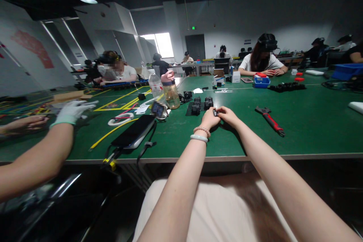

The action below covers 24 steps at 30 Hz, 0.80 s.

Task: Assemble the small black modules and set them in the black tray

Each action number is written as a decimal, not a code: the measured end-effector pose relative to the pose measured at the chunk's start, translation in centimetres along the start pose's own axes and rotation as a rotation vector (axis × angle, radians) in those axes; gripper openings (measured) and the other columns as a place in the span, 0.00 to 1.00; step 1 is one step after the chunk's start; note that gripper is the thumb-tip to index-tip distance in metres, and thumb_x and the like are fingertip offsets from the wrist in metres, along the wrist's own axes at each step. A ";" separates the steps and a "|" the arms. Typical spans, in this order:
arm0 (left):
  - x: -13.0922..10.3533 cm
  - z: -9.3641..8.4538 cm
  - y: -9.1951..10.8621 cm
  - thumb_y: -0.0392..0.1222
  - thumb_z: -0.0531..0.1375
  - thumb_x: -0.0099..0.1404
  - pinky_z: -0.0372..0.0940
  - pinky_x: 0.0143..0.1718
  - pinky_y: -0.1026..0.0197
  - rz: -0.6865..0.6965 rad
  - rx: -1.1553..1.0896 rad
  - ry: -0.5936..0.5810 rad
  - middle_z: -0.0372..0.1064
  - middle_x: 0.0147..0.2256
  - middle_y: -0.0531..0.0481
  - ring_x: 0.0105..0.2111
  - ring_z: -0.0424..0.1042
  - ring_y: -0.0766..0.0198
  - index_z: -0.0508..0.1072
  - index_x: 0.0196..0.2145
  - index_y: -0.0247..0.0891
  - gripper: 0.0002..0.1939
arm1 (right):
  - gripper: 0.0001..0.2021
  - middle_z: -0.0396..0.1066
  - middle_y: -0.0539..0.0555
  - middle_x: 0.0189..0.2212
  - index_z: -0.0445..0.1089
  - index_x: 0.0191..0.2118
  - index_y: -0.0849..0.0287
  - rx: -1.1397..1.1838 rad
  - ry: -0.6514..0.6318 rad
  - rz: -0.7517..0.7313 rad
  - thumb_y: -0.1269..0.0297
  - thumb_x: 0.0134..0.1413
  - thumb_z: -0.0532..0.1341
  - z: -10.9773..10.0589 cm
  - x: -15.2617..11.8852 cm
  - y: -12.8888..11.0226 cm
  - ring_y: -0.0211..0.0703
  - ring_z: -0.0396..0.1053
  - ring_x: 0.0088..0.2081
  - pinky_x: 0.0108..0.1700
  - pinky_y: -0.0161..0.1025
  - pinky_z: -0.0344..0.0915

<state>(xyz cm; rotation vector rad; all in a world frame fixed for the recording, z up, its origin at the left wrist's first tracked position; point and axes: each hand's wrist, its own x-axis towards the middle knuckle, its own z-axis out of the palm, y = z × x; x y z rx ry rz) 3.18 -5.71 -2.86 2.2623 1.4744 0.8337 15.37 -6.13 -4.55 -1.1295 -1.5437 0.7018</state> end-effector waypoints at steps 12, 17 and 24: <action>-0.2 -0.2 0.3 0.35 0.57 0.45 0.60 0.36 0.63 0.007 -0.010 0.008 0.65 0.39 0.46 0.37 0.65 0.61 0.59 0.43 0.38 0.25 | 0.12 0.68 0.49 0.30 0.65 0.33 0.60 0.006 -0.003 0.008 0.68 0.36 0.55 0.0 -0.1 -0.1 0.37 0.64 0.33 0.39 0.37 0.59; 0.0 0.0 -0.1 0.36 0.57 0.44 0.60 0.35 0.63 0.010 -0.015 0.007 0.65 0.39 0.46 0.36 0.65 0.61 0.60 0.43 0.38 0.25 | 0.11 0.68 0.49 0.30 0.65 0.32 0.60 0.018 -0.008 0.012 0.68 0.36 0.55 0.0 -0.2 -0.3 0.36 0.64 0.33 0.39 0.37 0.59; 0.5 0.6 -0.8 0.36 0.56 0.45 0.60 0.32 0.64 0.057 -0.038 0.027 0.65 0.37 0.46 0.34 0.66 0.62 0.60 0.42 0.38 0.23 | 0.12 0.68 0.49 0.30 0.66 0.33 0.60 -0.013 -0.005 -0.004 0.68 0.36 0.55 0.0 0.0 0.1 0.37 0.64 0.33 0.39 0.37 0.59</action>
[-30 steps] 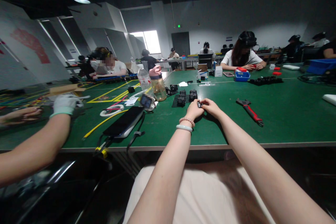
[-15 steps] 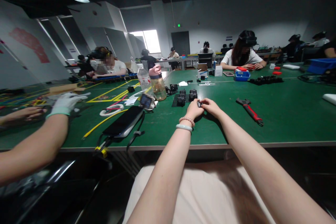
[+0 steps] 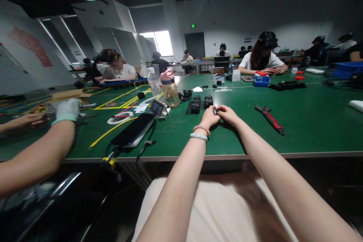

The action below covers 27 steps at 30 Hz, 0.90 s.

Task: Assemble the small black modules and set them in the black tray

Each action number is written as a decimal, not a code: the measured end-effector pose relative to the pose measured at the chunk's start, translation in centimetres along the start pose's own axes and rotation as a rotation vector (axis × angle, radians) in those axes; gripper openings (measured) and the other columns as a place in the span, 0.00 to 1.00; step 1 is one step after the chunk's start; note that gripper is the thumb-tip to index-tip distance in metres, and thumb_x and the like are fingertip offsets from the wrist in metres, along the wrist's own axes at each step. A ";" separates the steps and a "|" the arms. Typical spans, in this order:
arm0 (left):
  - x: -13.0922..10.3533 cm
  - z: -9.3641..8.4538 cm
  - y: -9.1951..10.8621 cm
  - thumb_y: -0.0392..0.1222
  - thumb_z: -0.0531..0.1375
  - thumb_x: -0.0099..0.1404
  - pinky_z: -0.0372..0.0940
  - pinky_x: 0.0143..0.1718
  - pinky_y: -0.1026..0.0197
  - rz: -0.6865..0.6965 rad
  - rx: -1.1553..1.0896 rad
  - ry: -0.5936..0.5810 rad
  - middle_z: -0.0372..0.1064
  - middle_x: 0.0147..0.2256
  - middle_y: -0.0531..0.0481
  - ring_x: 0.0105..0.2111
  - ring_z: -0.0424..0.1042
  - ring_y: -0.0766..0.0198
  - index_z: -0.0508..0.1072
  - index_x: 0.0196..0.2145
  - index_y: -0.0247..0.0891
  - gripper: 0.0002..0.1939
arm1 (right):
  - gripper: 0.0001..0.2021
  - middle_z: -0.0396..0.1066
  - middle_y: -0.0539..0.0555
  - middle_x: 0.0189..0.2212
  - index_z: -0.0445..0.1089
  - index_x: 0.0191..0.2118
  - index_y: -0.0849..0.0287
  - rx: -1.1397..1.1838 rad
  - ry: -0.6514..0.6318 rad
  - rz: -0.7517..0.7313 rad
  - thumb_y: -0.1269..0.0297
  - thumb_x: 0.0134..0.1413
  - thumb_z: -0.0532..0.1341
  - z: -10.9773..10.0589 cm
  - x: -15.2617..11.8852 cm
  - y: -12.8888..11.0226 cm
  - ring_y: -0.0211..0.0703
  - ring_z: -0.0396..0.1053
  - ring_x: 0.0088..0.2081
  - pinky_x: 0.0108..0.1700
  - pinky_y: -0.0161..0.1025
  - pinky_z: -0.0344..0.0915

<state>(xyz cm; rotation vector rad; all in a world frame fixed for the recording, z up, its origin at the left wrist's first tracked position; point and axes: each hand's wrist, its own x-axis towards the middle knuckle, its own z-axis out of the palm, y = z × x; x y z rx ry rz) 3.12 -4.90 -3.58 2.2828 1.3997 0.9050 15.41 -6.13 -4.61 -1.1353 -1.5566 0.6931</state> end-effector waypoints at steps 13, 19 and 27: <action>-0.5 -0.6 1.2 0.34 0.57 0.44 0.59 0.34 0.63 -0.070 0.012 -0.020 0.65 0.38 0.45 0.35 0.65 0.61 0.60 0.43 0.37 0.26 | 0.12 0.68 0.49 0.30 0.66 0.33 0.58 -0.045 0.008 0.013 0.66 0.36 0.55 -0.2 0.0 0.3 0.37 0.64 0.33 0.38 0.37 0.60; -0.5 -0.6 1.4 0.35 0.57 0.44 0.59 0.34 0.63 -0.074 0.006 -0.018 0.65 0.38 0.45 0.35 0.65 0.61 0.59 0.44 0.37 0.26 | 0.12 0.68 0.48 0.29 0.66 0.33 0.58 -0.020 0.014 0.025 0.66 0.36 0.55 -0.1 0.1 0.5 0.36 0.64 0.33 0.39 0.37 0.59; -0.4 -0.6 1.4 0.37 0.58 0.43 0.59 0.36 0.62 -0.086 0.002 -0.031 0.65 0.39 0.45 0.36 0.65 0.61 0.60 0.44 0.38 0.26 | 0.12 0.68 0.49 0.31 0.67 0.34 0.58 -0.027 0.000 0.026 0.66 0.37 0.55 -0.3 0.1 0.4 0.37 0.64 0.34 0.41 0.38 0.59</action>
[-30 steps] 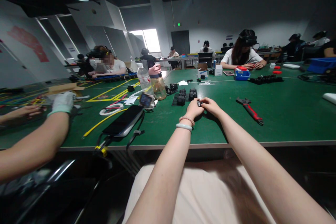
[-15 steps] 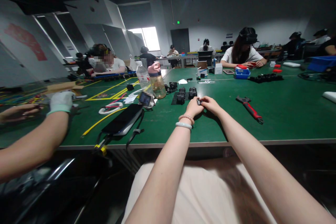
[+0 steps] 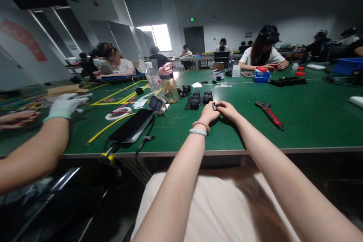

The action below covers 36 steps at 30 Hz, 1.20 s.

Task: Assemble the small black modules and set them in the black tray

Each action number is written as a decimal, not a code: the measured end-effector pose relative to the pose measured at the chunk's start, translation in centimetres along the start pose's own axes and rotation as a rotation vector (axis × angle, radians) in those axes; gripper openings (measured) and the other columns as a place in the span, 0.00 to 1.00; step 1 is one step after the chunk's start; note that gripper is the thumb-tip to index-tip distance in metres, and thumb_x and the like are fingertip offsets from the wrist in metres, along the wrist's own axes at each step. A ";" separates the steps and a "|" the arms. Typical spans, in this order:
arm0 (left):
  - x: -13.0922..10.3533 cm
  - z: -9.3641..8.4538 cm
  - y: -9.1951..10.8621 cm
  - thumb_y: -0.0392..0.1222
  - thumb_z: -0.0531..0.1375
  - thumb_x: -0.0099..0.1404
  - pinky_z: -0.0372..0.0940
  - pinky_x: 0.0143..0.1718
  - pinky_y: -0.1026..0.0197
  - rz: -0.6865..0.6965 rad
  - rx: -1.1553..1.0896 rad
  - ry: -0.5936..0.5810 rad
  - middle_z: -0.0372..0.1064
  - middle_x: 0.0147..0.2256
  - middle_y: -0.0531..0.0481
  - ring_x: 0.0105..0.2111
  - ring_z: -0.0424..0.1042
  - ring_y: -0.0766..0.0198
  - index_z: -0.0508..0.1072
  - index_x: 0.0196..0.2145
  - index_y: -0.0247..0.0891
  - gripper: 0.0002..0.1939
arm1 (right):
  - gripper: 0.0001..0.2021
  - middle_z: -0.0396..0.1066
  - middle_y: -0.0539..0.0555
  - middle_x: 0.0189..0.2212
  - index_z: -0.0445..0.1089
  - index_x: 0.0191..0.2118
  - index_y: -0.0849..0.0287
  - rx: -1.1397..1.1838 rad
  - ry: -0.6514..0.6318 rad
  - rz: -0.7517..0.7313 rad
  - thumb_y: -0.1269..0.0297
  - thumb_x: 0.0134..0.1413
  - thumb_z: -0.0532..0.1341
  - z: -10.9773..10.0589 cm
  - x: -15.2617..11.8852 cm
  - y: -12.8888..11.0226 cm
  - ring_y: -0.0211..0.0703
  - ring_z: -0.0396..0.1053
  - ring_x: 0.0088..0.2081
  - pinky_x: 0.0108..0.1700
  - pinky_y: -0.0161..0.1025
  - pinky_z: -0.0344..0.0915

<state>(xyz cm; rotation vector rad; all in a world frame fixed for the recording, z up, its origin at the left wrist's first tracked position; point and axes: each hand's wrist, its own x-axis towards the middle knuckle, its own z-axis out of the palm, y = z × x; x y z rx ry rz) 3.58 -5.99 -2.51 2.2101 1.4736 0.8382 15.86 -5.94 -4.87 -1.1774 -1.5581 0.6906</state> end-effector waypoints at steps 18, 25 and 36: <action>0.1 0.2 -0.2 0.35 0.58 0.43 0.59 0.35 0.63 0.032 0.001 -0.015 0.65 0.39 0.45 0.37 0.65 0.60 0.59 0.44 0.37 0.27 | 0.16 0.64 0.50 0.34 0.62 0.34 0.59 0.143 0.022 0.027 0.73 0.31 0.54 -0.3 -0.3 -0.9 0.37 0.62 0.32 0.37 0.37 0.60; -0.1 0.0 0.3 0.35 0.57 0.44 0.59 0.36 0.63 0.013 0.009 -0.019 0.65 0.40 0.45 0.38 0.65 0.60 0.59 0.44 0.37 0.27 | 0.15 0.63 0.50 0.32 0.60 0.33 0.60 0.181 -0.021 0.001 0.73 0.30 0.55 -0.3 -0.2 -0.6 0.35 0.61 0.31 0.36 0.36 0.60; -0.1 0.0 0.4 0.36 0.58 0.44 0.59 0.37 0.63 0.000 0.011 -0.016 0.64 0.40 0.46 0.38 0.65 0.60 0.59 0.44 0.37 0.26 | 0.14 0.64 0.50 0.33 0.60 0.33 0.60 0.183 -0.032 -0.005 0.72 0.32 0.56 -0.3 0.1 0.2 0.35 0.63 0.32 0.39 0.38 0.60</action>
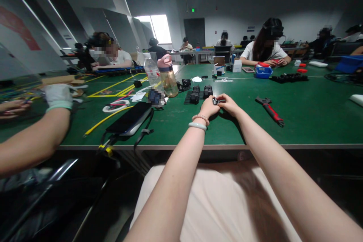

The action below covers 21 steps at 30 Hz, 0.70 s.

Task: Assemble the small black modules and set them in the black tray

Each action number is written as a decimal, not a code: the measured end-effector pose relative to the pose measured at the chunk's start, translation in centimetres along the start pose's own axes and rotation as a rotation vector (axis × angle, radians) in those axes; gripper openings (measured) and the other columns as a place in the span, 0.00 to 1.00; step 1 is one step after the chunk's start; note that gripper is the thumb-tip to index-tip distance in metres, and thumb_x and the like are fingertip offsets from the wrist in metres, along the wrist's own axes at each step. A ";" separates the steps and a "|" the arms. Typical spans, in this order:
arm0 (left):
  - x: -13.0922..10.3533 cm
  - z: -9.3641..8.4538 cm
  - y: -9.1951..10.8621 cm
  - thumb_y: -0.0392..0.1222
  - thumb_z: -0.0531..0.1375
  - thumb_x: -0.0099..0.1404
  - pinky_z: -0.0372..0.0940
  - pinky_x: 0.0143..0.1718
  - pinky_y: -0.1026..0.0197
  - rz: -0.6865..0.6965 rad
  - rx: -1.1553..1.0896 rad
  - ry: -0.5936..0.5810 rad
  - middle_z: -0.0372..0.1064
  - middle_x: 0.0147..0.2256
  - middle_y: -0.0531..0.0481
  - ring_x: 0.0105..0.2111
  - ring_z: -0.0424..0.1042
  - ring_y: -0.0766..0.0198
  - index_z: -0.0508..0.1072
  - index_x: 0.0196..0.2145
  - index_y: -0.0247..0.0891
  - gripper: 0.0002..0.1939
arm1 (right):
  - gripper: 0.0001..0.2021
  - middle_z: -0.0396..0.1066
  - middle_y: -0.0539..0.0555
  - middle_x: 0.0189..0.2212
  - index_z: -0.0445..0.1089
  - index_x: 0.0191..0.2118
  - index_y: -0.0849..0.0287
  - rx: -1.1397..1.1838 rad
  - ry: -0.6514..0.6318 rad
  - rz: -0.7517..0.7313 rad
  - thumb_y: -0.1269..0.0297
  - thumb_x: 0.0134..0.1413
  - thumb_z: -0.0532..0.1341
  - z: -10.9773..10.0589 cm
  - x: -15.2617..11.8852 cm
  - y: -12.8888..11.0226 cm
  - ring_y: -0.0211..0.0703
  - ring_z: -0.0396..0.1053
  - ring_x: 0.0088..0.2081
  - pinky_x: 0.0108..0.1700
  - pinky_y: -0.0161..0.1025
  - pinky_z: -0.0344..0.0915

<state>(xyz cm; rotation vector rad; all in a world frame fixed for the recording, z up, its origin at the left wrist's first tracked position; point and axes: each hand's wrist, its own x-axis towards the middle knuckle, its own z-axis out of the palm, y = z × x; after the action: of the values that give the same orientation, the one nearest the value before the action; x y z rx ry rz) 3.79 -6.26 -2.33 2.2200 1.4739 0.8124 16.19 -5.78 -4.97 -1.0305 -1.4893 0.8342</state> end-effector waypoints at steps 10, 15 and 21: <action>0.4 0.6 -0.5 0.36 0.58 0.44 0.60 0.36 0.63 0.031 -0.051 0.043 0.65 0.39 0.47 0.37 0.65 0.61 0.60 0.42 0.37 0.25 | 0.14 0.65 0.51 0.33 0.61 0.34 0.61 -0.010 0.012 -0.001 0.70 0.34 0.57 0.0 -0.2 0.0 0.35 0.63 0.33 0.40 0.38 0.60; 0.4 0.6 -0.5 0.36 0.58 0.44 0.59 0.38 0.64 0.019 -0.054 0.048 0.64 0.39 0.48 0.38 0.64 0.62 0.61 0.42 0.38 0.24 | 0.13 0.66 0.51 0.33 0.63 0.34 0.61 -0.050 0.019 0.014 0.68 0.35 0.57 -0.1 -0.2 0.2 0.36 0.63 0.34 0.40 0.38 0.60; 0.3 0.4 -0.3 0.35 0.58 0.43 0.59 0.38 0.64 0.007 -0.069 0.032 0.64 0.39 0.48 0.38 0.64 0.62 0.61 0.42 0.37 0.25 | 0.12 0.67 0.51 0.31 0.64 0.33 0.61 -0.093 0.031 0.002 0.64 0.38 0.57 -0.1 0.1 0.7 0.37 0.63 0.34 0.41 0.39 0.59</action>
<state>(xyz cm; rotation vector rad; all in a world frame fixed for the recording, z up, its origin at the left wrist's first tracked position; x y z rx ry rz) 3.92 -5.88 -2.76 2.1717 1.4314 0.8916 16.36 -5.44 -5.51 -1.1086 -1.5125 0.7534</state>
